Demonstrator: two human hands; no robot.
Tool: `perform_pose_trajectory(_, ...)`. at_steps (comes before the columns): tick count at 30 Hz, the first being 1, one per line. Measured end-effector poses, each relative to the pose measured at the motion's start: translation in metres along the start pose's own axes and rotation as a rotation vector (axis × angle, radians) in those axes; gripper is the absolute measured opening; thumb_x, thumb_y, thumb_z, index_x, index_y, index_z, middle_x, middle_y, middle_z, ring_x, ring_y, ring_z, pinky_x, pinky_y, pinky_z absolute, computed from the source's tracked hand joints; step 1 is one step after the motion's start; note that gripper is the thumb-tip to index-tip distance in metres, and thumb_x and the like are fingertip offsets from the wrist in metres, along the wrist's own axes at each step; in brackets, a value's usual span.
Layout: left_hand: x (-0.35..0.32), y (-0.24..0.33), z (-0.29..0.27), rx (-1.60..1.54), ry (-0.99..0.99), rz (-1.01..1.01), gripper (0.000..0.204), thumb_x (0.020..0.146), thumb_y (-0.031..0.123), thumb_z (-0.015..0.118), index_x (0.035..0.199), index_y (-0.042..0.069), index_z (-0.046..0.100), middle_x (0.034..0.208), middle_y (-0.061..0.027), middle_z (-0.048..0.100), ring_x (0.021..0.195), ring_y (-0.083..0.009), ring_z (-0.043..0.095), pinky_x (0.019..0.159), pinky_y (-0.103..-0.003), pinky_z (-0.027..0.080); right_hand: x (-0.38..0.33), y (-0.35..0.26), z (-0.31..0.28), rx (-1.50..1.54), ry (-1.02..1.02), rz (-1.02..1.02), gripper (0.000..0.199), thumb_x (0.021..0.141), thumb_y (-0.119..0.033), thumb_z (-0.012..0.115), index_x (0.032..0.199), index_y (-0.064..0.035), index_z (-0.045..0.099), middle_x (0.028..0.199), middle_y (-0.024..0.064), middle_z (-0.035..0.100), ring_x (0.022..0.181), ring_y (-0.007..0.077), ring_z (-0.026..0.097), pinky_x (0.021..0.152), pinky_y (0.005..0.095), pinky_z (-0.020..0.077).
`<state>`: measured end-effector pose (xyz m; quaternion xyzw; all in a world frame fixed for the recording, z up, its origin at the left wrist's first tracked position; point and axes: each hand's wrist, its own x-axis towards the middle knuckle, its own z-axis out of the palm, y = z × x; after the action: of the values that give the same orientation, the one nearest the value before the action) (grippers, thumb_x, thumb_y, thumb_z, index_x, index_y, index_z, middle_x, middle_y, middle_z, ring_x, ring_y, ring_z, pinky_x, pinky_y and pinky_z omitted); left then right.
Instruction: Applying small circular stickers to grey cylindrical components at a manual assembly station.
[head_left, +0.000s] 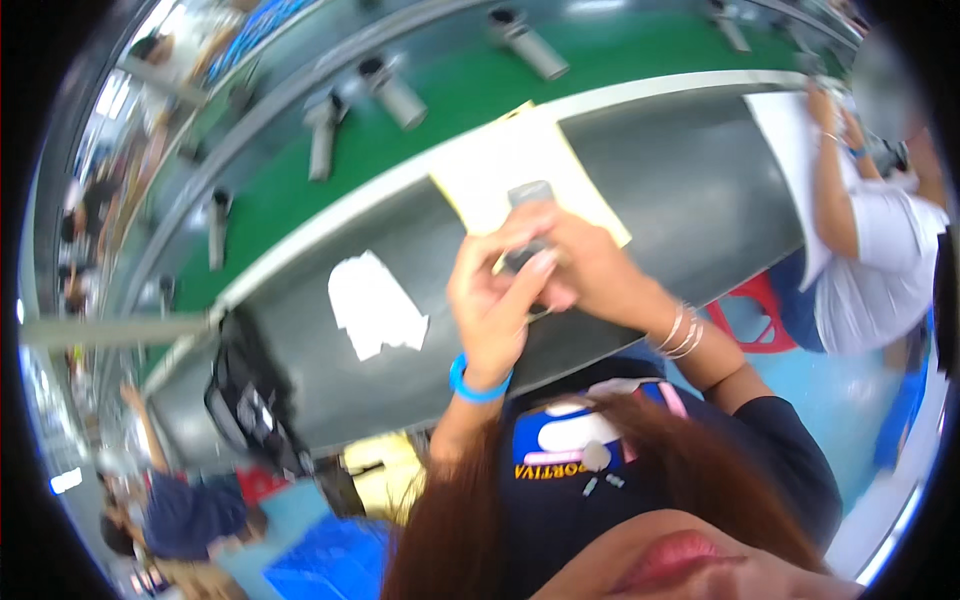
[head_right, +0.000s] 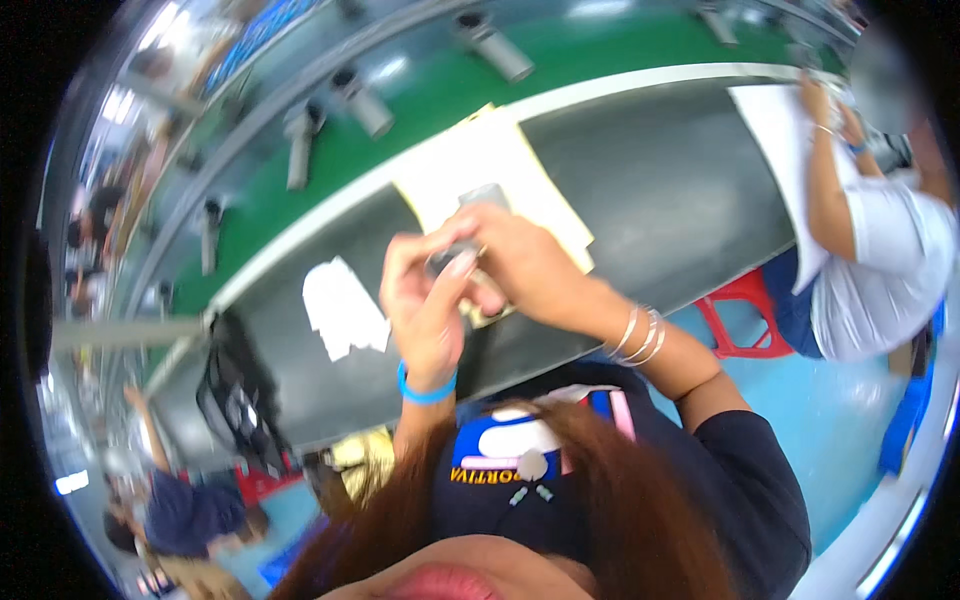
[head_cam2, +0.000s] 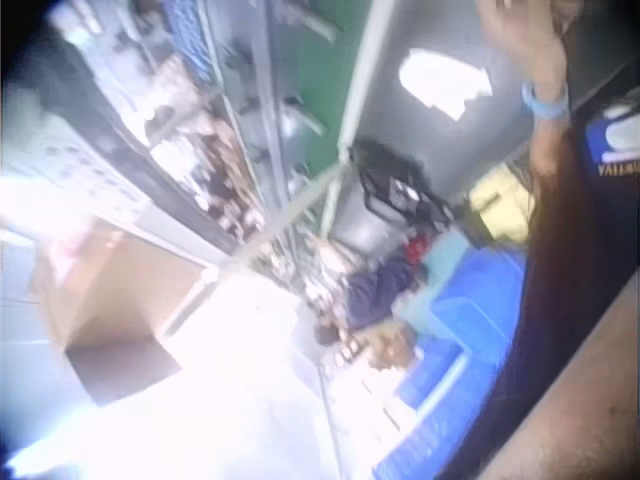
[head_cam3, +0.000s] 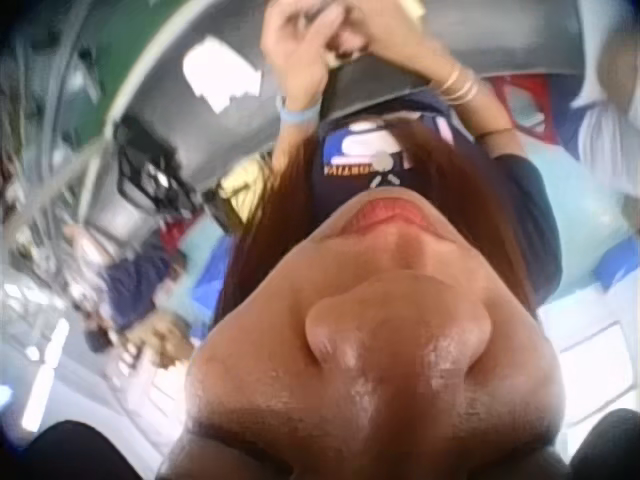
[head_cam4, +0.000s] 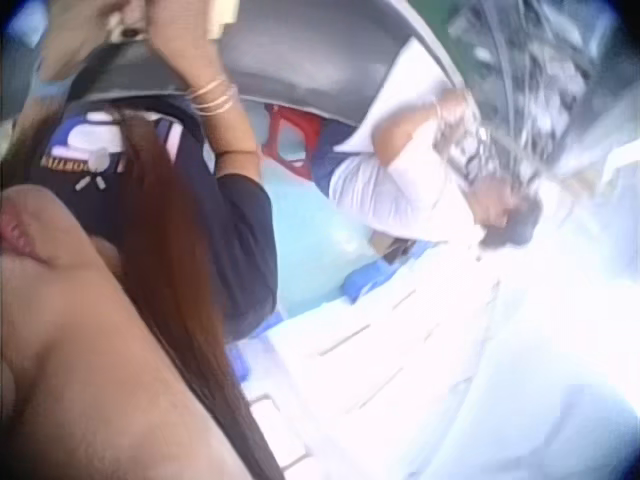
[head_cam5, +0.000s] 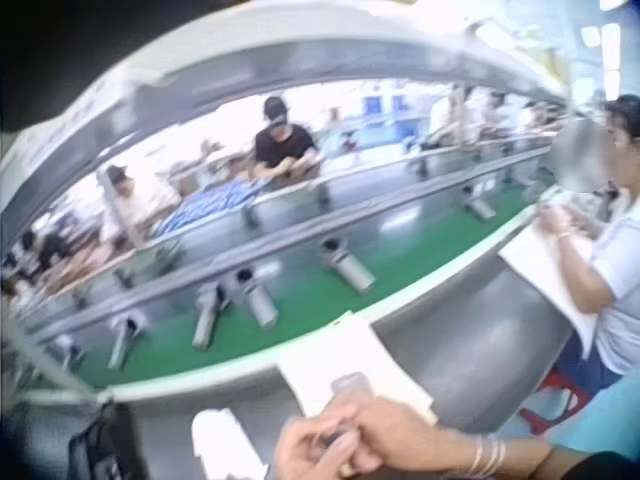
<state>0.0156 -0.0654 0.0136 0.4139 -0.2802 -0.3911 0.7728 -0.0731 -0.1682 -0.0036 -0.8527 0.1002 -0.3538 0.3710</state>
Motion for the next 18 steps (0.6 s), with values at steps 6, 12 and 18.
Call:
perform_pose_trajectory(6,-0.021,-0.015,-0.011,0.128,0.039,0.104,0.017,0.089,0.003,0.051,0.105,0.001,0.047,0.107,-0.018,0.055,0.052,-0.0187,0.059,0.04,-0.023,0.05,-0.014,-0.002,0.006,-0.032,-0.11,0.078,0.025,0.079,-0.006,0.061,0.104,-0.0071,0.057,0.101,0.0046,0.058,0.084,0.0237,0.062,0.07,0.0316,0.0521)
perform_pose_trajectory(12,-0.026,-0.022,-0.003,0.034,-0.003,0.23,0.025,0.093,0.004,0.043,0.117,-0.001,0.04,0.102,-0.0181,0.053,0.044,-0.0146,0.053,0.036,-0.02,0.042,-0.013,-0.007,0.002,-0.04,-0.106,0.06,0.024,0.077,-0.004,0.06,0.1,-0.0108,0.055,0.093,0.0017,0.056,0.072,0.0262,0.062,0.054,0.0362,0.0493)
perform_pose_trajectory(18,-0.022,-0.024,-0.009,0.042,-0.001,0.278,0.031,0.096,0.007,0.037,0.126,-0.002,0.036,0.095,-0.016,0.052,0.037,-0.0118,0.044,0.032,-0.019,0.037,-0.007,-0.006,0.005,-0.121,-0.126,0.016,0.023,0.076,-0.002,0.06,0.098,-0.0091,0.055,0.097,0.002,0.055,0.073,0.0256,0.061,0.054,0.0344,0.0487)
